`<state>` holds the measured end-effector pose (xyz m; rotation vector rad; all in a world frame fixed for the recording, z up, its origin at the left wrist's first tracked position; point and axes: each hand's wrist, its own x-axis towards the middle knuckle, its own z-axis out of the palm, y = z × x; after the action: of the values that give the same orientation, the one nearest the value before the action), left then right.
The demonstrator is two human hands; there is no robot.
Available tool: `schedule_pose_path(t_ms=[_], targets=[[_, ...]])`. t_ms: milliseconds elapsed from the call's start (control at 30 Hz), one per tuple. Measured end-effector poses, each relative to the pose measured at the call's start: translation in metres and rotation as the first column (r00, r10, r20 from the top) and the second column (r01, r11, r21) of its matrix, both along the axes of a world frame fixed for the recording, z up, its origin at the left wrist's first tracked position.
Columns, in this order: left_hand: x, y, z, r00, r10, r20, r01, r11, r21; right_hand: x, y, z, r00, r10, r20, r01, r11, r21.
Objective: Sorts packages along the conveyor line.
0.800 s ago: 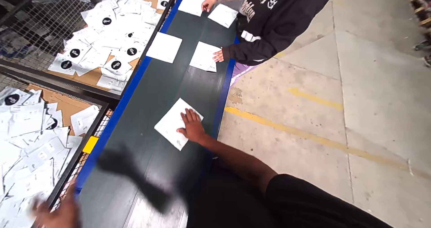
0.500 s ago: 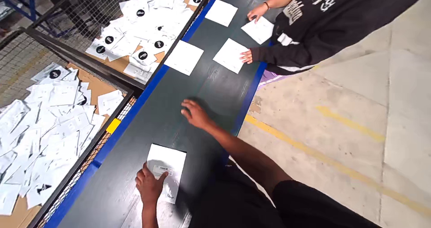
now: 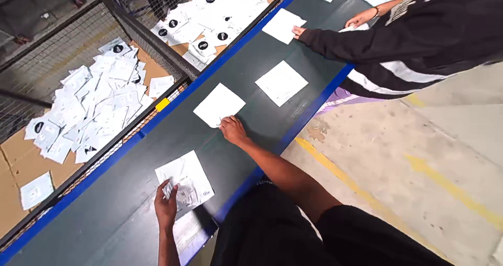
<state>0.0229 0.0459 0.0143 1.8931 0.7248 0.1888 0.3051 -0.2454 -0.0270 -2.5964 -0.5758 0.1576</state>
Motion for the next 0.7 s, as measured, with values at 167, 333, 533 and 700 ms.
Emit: schedule_pose_path(t_ms=[167, 333, 533, 700], targets=[[-0.004, -0.030, 0.005, 0.987, 0.144, -0.065, -0.157, 0.950, -0.270, -0.146, 0.006, 0.024, 0.957, 0.251, -0.145, -0.135, 0.830, 0.542], [-0.017, -0.056, 0.021, 0.957, 0.280, -0.080, -0.290, 0.897, -0.333, -0.207, 0.013, 0.053, 0.636, 0.752, -0.173, -0.498, 0.571, 0.653], [0.097, 0.088, 0.114, 0.959, 0.166, 0.231, -0.096, 0.953, -0.287, -0.058, -0.053, 0.069, 0.931, 0.345, -0.117, -0.271, 0.871, 0.410], [0.132, 0.089, 0.137, 0.990, 0.105, 0.092, -0.083, 0.972, -0.221, 0.066, -0.093, 0.039, 0.968, 0.107, -0.229, -0.149, 0.974, -0.173]])
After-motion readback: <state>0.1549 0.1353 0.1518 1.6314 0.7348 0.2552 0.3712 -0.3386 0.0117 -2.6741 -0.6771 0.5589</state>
